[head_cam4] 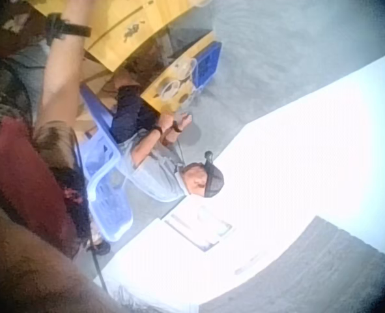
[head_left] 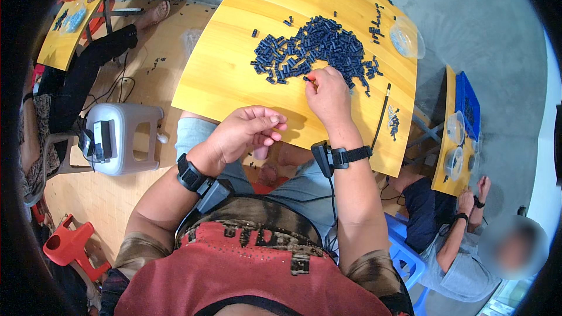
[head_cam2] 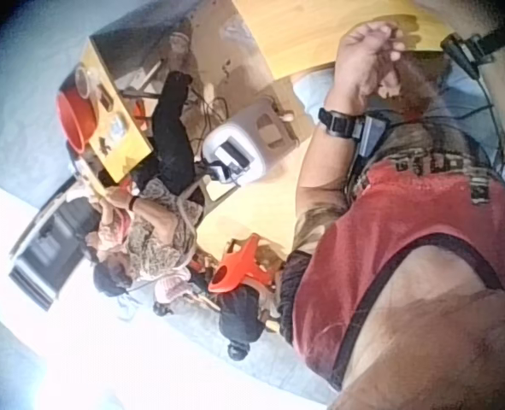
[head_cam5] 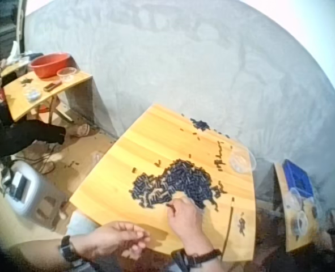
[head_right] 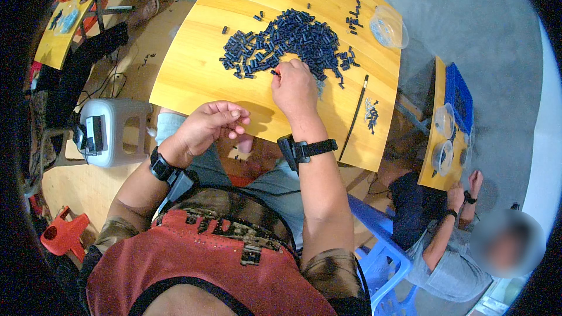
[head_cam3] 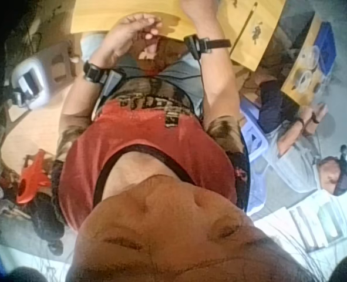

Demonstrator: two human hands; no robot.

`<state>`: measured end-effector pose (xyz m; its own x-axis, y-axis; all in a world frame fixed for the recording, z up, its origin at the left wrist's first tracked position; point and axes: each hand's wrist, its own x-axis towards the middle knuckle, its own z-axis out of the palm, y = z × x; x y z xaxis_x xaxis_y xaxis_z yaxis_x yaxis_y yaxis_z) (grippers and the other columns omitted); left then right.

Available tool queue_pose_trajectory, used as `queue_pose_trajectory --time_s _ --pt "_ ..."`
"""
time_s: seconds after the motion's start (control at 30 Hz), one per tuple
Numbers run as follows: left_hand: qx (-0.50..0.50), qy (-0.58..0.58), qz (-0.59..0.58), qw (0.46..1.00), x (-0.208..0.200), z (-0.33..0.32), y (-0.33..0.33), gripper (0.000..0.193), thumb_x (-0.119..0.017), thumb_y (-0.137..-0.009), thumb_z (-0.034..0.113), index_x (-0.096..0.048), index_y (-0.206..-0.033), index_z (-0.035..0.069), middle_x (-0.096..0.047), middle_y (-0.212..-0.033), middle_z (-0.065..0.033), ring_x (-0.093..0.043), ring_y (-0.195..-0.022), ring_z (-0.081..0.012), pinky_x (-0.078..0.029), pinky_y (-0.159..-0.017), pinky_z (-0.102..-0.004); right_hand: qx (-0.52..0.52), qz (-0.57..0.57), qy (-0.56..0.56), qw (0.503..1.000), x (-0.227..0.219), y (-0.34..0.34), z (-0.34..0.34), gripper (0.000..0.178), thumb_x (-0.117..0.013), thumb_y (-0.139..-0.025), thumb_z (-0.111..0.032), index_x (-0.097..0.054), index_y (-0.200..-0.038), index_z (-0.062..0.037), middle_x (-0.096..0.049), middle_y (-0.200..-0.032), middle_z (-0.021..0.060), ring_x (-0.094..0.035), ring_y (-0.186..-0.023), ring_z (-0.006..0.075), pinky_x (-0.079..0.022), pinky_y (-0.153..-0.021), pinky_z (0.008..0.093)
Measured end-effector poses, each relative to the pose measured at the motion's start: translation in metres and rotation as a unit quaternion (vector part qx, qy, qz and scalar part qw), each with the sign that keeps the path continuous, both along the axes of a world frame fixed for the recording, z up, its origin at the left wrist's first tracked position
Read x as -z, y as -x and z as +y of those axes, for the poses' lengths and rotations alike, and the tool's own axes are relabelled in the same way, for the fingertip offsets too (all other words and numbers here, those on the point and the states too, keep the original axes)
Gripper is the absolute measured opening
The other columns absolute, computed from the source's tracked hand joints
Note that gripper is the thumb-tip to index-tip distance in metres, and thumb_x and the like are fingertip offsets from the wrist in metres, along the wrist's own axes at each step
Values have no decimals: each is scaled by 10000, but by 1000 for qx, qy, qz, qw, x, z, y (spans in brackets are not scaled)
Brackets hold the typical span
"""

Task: Assembling small blue plastic components by hand in a workshop environment.

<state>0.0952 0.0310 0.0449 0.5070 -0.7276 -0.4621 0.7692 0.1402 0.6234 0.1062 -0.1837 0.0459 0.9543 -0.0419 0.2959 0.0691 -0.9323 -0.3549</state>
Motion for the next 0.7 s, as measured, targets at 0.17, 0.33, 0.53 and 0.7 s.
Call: queue_pose_trajectory --time_s 0.17,0.33,0.53,0.7 --pt "-51 21 -5 998 -1 -3 2 211 -539 -901 146 -568 -1071 24 -621 -946 -49 -589 -775 -115 -489 -703 -231 -18 -4 -8 1000 -14 11 5 94 -624 -703 -68 -601 -782 -22 -574 -787 135 -560 -792 313 -468 -695 402" --pt "-95 1 -29 995 -13 -16 2 197 -540 -902 137 -556 -1068 32 -616 -930 -44 -585 -770 -112 -492 -695 -232 -87 -30 -44 995 -46 38 21 93 -613 -708 -58 -580 -786 -21 -560 -783 129 -546 -781 310 -455 -692 404" --pt "-80 14 -50 995 -7 -24 8 140 -557 -895 152 -577 -981 43 -622 -852 -25 -575 -734 -99 -486 -657 -223 -160 -61 -60 983 -55 60 28 105 -612 -706 -43 -573 -803 -32 -548 -782 113 -538 -779 299 -453 -701 383" --pt "-72 18 -32 997 -7 -24 14 111 -558 -890 132 -589 -935 36 -624 -834 -37 -574 -714 -98 -476 -631 -218 -128 -56 -141 980 -49 74 26 117 -625 -707 -42 -587 -817 -26 -572 -789 111 -560 -764 294 -464 -670 372"
